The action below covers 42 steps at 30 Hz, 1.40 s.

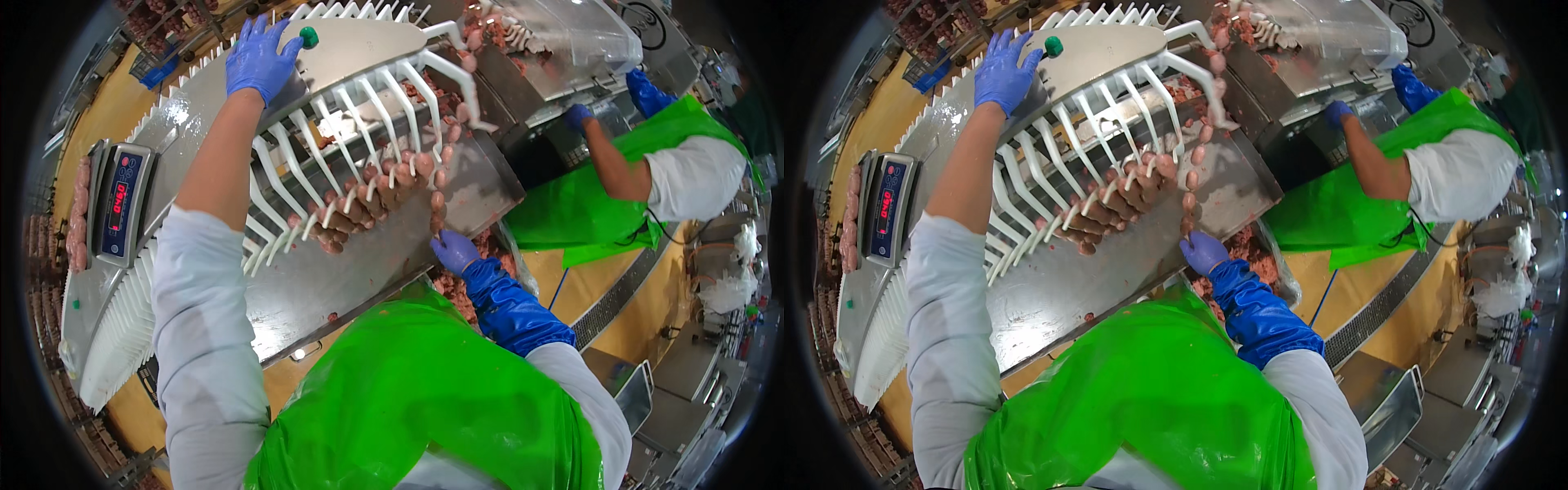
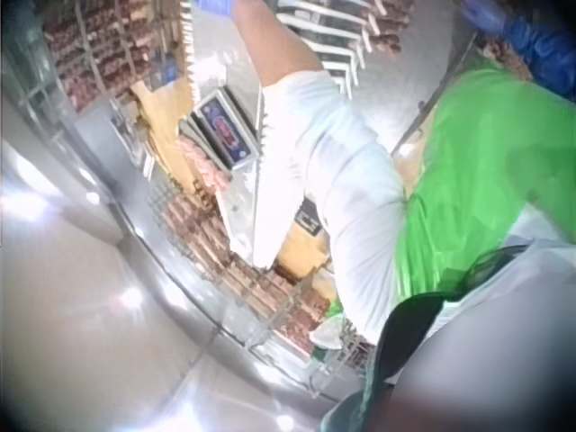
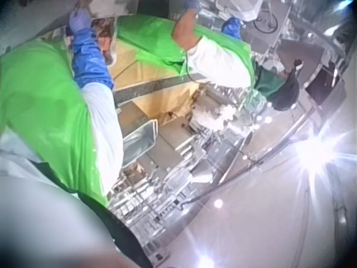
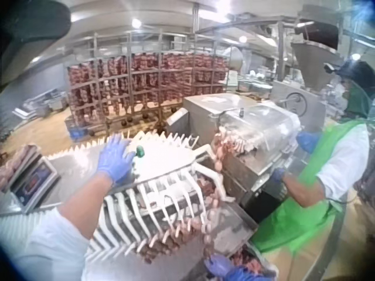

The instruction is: The person stands at a conveyor belt in a meat processing facility, wearing gloves and a green apron. They repeatedly pick up links of raw sausage from the moving belt, separate them, and place them into a black plastic crate. The person continues this process throughout the clip.

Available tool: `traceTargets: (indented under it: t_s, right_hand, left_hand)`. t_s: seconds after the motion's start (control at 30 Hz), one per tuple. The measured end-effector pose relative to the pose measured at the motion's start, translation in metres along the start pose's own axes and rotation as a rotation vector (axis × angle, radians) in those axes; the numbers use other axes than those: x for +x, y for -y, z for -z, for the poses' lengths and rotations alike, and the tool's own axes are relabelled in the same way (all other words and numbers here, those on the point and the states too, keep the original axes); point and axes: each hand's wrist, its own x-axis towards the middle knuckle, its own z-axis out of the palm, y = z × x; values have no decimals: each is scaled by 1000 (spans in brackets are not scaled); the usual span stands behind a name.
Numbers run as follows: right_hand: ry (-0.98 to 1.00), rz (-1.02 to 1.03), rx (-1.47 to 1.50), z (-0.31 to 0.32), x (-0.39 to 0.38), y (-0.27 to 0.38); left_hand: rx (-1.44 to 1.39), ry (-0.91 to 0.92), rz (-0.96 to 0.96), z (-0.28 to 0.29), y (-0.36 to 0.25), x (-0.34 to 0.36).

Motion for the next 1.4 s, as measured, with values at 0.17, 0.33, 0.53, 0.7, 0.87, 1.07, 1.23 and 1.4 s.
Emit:
traceTargets:
  t_s: [0.17,0.33,0.53,0.7,0.87,1.07,1.23,1.4]
  right_hand:
    - [-116,119,3,22,-51,6]
    - [-45,389,80,67,-84,68]
    - [31,348,366,133,-122,124]
    - [-351,395,-266,151,-108,106]
    - [-132,-97,-591,107,-40,57]
    - [-85,-248,-500,84,37,-22]
    - [-90,-246,-506,80,90,-60]
    - [-236,-335,-543,72,85,-75]
  left_hand:
    - [-1097,87,-289,131,-107,-95]
    - [-1271,585,-519,123,-167,-238]
    - [-1265,1153,-659,65,-203,-254]
    - [-1499,1327,-297,65,-193,-244]
    - [-1663,1248,-237,45,-212,-261]
    - [-1635,1386,74,52,-207,-269]
    - [-1896,1137,240,54,-189,-292]
    - [-2239,881,581,87,-160,-309]
